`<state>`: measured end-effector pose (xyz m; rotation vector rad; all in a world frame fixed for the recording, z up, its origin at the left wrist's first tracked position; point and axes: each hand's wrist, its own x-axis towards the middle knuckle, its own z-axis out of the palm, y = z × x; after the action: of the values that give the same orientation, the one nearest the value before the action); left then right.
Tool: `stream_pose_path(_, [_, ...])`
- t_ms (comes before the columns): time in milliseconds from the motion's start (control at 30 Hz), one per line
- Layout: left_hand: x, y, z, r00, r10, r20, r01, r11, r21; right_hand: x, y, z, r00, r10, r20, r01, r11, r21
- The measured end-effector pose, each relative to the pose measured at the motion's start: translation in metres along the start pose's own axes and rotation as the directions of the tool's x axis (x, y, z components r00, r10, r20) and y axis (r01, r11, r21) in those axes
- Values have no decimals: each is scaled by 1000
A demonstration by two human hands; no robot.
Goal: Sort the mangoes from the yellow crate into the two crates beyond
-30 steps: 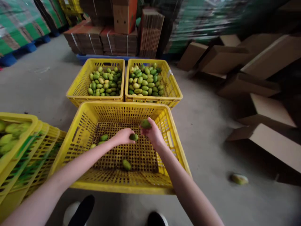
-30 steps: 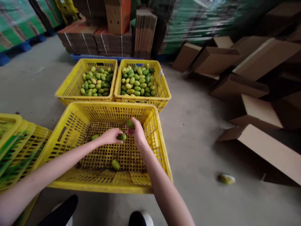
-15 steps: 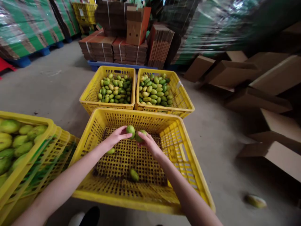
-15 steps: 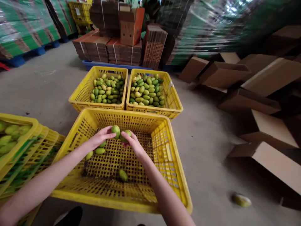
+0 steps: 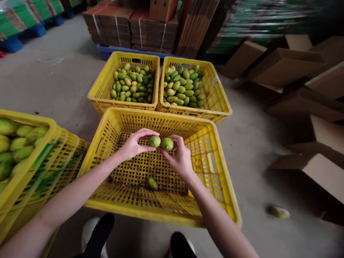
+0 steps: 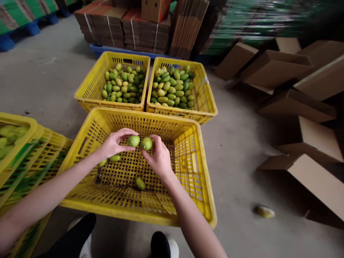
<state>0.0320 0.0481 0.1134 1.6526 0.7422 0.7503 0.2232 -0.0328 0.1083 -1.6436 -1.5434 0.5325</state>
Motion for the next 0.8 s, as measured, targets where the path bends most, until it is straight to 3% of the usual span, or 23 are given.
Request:
stream_pose_path(167, [-1,-1,2,999,-29,-25,28,999,-17,-2,0,3,1000,3,-4,-3,1000,-1])
stream_pose_path(300, [2,-3,1,984,-151,-95,131,974,-187,-3,-5,7,996,87,-21,-85,992,93])
stream_pose_path(400, [2,-3,1,970,-196,-144,140,935,-326,-3,-6,11,992,123,0,-121,978,167])
stream_pose_path(500, [0,-2,3,982,-172,-76,133,922,-364,-2,-3,13,997,75,-26,-69,977,202])
stream_pose_path(633, [-4,-3,9,999,-33,-9,31,979,-202,0,1,10,996,-28,-89,43,982,182])
stream_pose_path(800, [-2,-9,9,986,149,-80,-146,988,49,-1,2,5,960,-205,-192,211,977,12])
